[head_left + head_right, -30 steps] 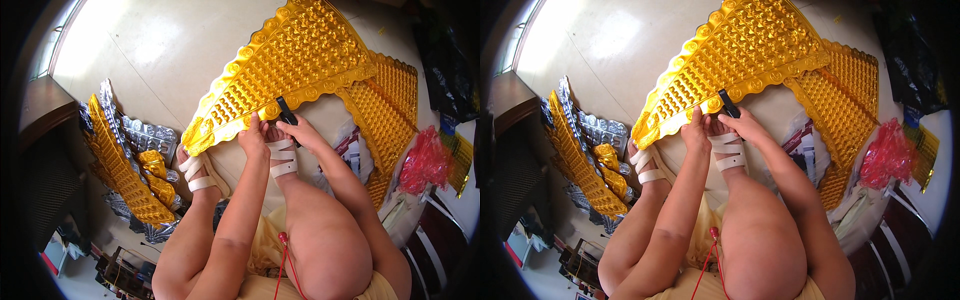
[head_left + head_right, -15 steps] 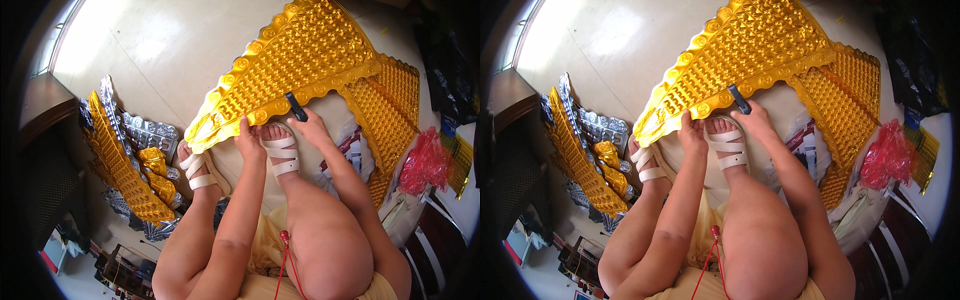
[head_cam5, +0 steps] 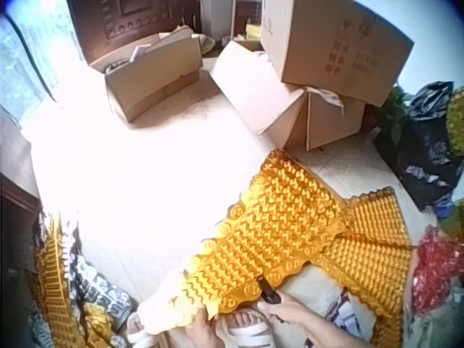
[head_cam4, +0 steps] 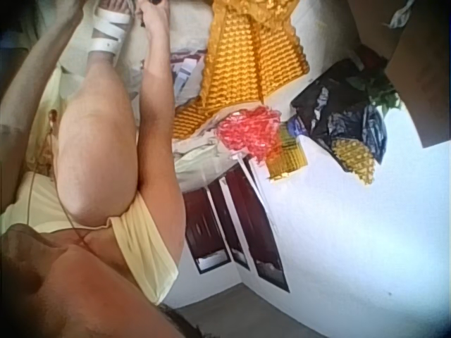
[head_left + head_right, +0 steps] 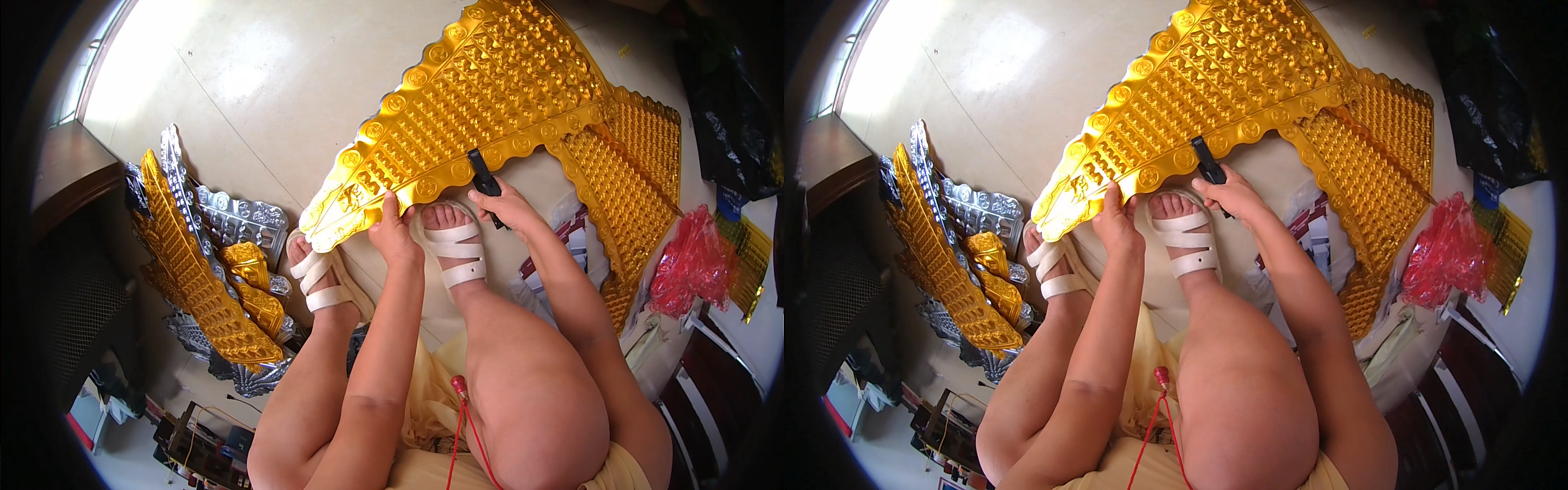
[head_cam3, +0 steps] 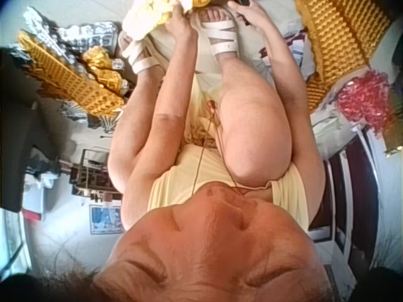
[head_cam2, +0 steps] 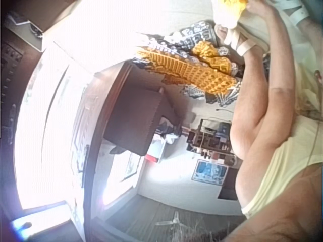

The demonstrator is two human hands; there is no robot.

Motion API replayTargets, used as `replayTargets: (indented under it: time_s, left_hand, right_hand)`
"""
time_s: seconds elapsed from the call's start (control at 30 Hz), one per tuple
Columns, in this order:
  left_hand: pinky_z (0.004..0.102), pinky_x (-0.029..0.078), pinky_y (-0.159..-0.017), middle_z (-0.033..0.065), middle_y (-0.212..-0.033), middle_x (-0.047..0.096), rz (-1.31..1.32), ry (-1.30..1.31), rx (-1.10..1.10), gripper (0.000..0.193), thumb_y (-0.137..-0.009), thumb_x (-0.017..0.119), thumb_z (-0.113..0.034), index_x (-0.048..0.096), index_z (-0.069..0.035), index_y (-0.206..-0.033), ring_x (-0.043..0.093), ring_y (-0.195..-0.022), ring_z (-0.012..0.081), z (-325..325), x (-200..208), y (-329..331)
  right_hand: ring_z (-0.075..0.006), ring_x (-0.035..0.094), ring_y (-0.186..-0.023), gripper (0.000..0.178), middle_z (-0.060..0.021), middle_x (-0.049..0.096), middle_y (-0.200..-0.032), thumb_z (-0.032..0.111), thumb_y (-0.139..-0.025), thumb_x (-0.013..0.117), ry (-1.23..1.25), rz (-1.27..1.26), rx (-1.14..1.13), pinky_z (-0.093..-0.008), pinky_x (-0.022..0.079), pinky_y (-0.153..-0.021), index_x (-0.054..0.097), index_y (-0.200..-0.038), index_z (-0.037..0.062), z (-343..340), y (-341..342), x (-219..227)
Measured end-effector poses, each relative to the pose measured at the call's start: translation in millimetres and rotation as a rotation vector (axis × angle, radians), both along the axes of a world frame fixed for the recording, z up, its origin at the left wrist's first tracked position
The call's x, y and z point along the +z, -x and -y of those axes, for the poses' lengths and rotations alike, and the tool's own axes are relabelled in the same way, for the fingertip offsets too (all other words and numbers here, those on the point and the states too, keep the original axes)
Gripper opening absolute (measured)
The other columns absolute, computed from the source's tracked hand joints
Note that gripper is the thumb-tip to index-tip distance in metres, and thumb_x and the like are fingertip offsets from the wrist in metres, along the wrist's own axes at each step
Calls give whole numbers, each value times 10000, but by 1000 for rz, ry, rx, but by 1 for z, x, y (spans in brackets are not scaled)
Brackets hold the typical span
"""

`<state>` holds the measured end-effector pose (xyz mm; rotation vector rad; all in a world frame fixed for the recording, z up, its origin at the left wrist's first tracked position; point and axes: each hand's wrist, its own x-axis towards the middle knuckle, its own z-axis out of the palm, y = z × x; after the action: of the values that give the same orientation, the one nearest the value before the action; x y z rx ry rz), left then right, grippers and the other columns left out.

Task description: The person uses a stapler to join together gold and silver decorative plastic panels while sitting on the floor, and later refills the stapler with a row of staples from a small box.

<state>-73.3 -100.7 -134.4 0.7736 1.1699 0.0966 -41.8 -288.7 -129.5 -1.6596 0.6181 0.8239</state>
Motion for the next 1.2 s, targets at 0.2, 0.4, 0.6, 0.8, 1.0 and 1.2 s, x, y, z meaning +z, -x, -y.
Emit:
replayTargets:
  time_s: [0.2,0.4,0.6,0.8,1.0,1.2]
  left_hand:
    - [224,511,-605,34,-976,625,18,-16,10,241,-871,633,-164,582,-31,-1065,600,-805,106,1,2,0]
    - [238,520,-622,38,-980,625,18,-11,4,251,-870,634,-163,575,-28,-1074,606,-809,122,3,6,-1]
    - [244,522,-661,19,-980,625,39,37,-4,251,-867,638,-166,562,-60,-1081,612,-823,121,0,8,-2]
    - [280,537,-673,47,-985,622,52,21,-17,262,-870,634,-163,568,-14,-1075,607,-858,137,3,0,5]
    - [268,546,-652,64,-978,618,-5,15,-5,268,-871,638,-169,578,22,-1049,613,-836,142,8,6,9]
    - [248,541,-601,81,-970,619,-14,25,10,261,-877,629,-159,579,43,-1034,620,-772,149,16,18,5]
  right_hand:
    - [-88,498,-547,341,-17,515,-636,317,-790,706,171,-3,109,-262,411,-491,530,-880,40,2,-2,-2]
    - [-282,590,-662,339,-148,606,-718,305,-753,711,427,142,194,-378,461,-627,568,-857,16,3,4,-16]
    - [-341,605,-760,359,-189,630,-798,321,-746,704,431,156,173,-411,464,-701,589,-877,7,1,0,-12]
    - [-291,617,-746,415,-153,631,-828,358,-766,703,471,187,182,-369,490,-687,565,-935,4,10,0,-14]
    - [-83,554,-724,383,-7,564,-806,409,-832,657,-174,-200,58,-244,497,-656,561,-984,71,10,4,8]
    - [-82,530,-772,400,0,555,-869,413,-836,656,-243,-211,150,-239,477,-672,552,-1025,76,-16,22,27]
